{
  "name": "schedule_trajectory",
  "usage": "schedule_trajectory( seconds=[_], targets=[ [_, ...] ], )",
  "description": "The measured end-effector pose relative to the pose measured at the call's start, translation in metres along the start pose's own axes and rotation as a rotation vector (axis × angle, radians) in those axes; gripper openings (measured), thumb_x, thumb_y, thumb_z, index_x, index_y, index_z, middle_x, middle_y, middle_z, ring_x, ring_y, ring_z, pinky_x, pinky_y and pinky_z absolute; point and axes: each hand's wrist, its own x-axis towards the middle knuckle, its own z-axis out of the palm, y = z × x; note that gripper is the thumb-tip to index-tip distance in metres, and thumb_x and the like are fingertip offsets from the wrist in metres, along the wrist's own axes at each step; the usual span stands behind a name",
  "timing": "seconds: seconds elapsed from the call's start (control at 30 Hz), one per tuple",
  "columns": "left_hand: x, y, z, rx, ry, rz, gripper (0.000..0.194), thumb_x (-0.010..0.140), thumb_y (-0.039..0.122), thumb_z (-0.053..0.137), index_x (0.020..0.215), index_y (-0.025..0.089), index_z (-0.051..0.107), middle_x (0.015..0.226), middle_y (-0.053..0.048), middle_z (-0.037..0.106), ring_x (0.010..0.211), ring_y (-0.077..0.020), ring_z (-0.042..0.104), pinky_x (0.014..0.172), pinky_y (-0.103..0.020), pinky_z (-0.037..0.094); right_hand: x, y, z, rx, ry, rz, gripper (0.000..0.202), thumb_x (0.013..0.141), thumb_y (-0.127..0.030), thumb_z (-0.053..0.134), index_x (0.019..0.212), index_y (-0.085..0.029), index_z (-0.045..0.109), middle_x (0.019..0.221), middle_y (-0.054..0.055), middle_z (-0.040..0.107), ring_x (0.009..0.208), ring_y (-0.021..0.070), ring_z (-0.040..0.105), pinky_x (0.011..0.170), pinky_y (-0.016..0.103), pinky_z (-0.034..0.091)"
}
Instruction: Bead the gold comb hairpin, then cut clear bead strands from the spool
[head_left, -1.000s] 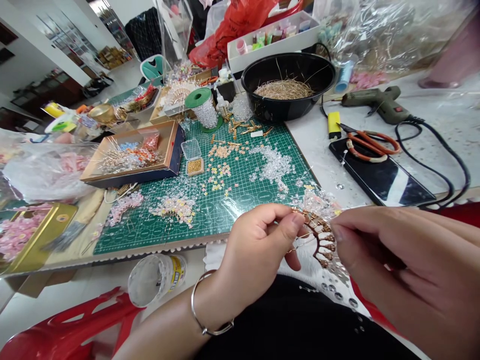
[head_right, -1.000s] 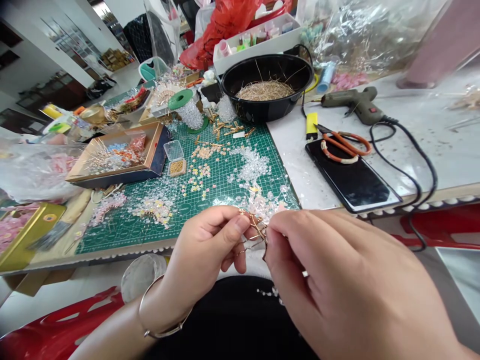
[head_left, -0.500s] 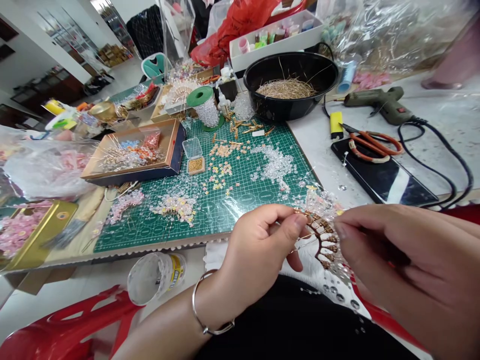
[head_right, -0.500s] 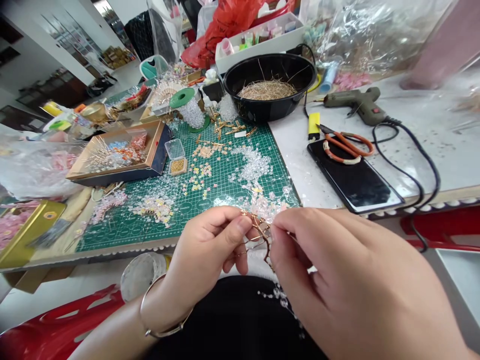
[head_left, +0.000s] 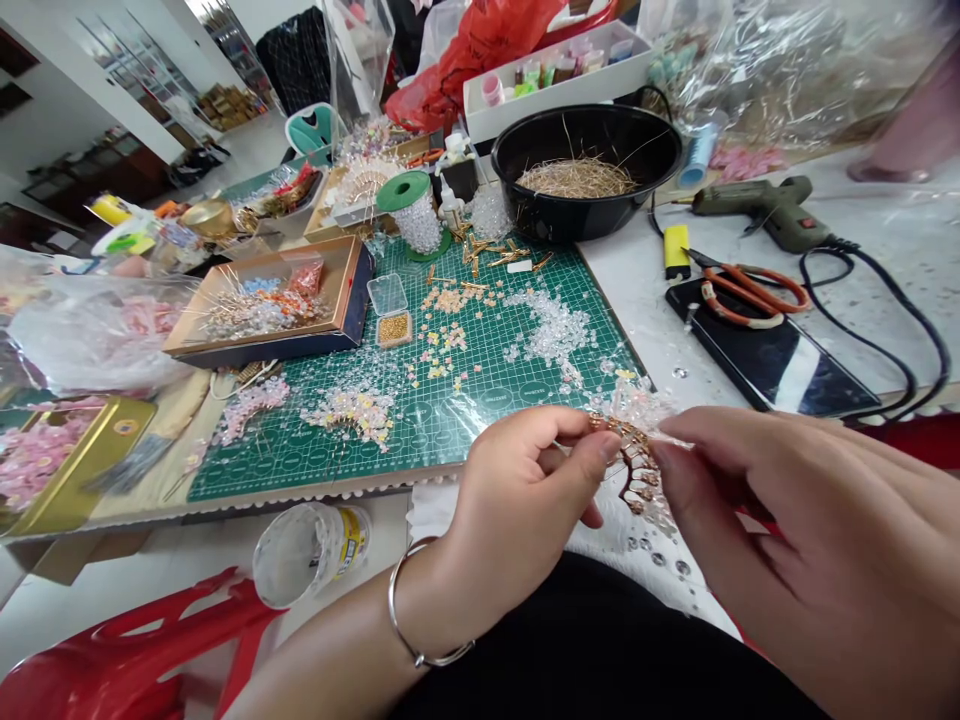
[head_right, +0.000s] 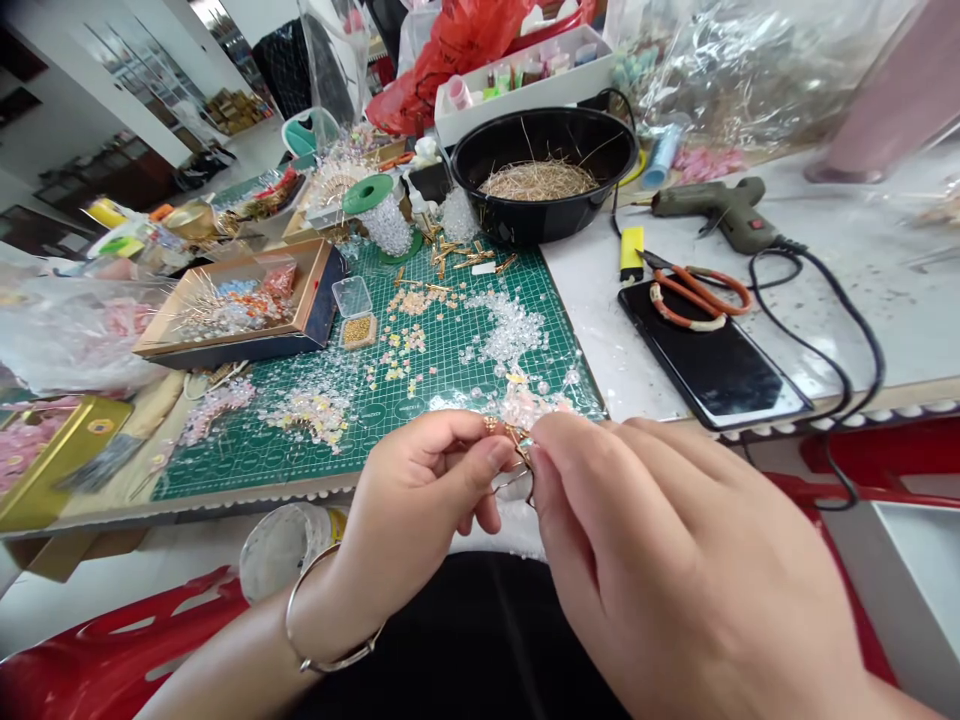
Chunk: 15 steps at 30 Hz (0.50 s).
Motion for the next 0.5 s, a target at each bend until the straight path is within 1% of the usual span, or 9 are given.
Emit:
schedule_trajectory(
  seconds=[0.1,0.2,0.27,0.33,0.4,0.47,0.5],
  targets=[
    [-0.001,-0.001,0.000,0.055,-0.006,0.031,0.024,0.086,0.041,0.056,0.082,0.018,0.061,0.061,0.002,0.057,0.051,-0.0096,0.058,0.044,-0.018,0.040,0.000,-0.003,0.002,-0.051,0.016,-0.051,0.004,0.086,-0.028,0.052,0.089,-0.027,0.055,0.073,-0.001,0.064,0.061,0.0151,0.056,0.059,0.030,0.040],
    [-0.002,-0.001,-0.001,0.166,0.007,0.095,0.025,0.088,0.042,0.054,0.083,0.018,0.063,0.067,-0.001,0.061,0.055,-0.0110,0.058,0.049,-0.020,0.044,0.004,-0.001,0.003,-0.040,-0.054,-0.139,0.010,0.088,-0.030,0.050,0.095,-0.025,0.055,0.069,-0.001,0.064,0.059,0.0167,0.057,0.057,0.031,0.040],
    [-0.003,-0.002,-0.001,0.245,0.019,0.145,0.027,0.088,0.043,0.053,0.085,0.019,0.064,0.074,-0.003,0.064,0.059,-0.0121,0.059,0.052,-0.022,0.046,0.007,0.001,0.003,-0.034,-0.103,-0.148,0.013,0.088,-0.032,0.048,0.095,-0.024,0.055,0.064,-0.002,0.063,0.054,0.0170,0.057,0.053,0.032,0.040],
    [-0.003,-0.002,-0.002,0.300,0.035,0.187,0.027,0.088,0.043,0.052,0.086,0.020,0.066,0.079,-0.003,0.065,0.062,-0.0128,0.059,0.054,-0.023,0.047,0.006,0.002,0.003,-0.030,-0.111,-0.120,0.014,0.088,-0.033,0.048,0.096,-0.024,0.056,0.064,-0.003,0.063,0.050,0.0165,0.056,0.048,0.031,0.039],
    [-0.004,-0.002,-0.003,0.328,0.052,0.209,0.026,0.088,0.043,0.052,0.086,0.021,0.067,0.080,-0.003,0.065,0.063,-0.0129,0.059,0.055,-0.023,0.047,0.002,0.003,0.002,-0.022,-0.088,-0.095,0.020,0.087,-0.032,0.049,0.105,-0.025,0.054,0.073,-0.001,0.065,0.053,0.0164,0.057,0.047,0.031,0.039],
    [-0.004,-0.002,-0.003,0.342,0.064,0.214,0.026,0.088,0.043,0.053,0.086,0.021,0.067,0.080,-0.003,0.065,0.063,-0.0128,0.059,0.055,-0.023,0.047,-0.003,0.004,0.001,-0.011,-0.065,-0.093,0.031,0.086,-0.030,0.049,0.117,-0.026,0.050,0.086,0.002,0.067,0.060,0.0176,0.060,0.049,0.031,0.041],
    [-0.004,-0.002,-0.003,0.349,0.068,0.215,0.026,0.088,0.043,0.053,0.086,0.021,0.067,0.080,-0.003,0.065,0.064,-0.0128,0.059,0.055,-0.023,0.046,-0.005,0.005,0.001,-0.010,-0.061,-0.104,0.035,0.086,-0.028,0.049,0.121,-0.025,0.048,0.089,0.003,0.067,0.062,0.0181,0.061,0.050,0.032,0.041]
  ],
)
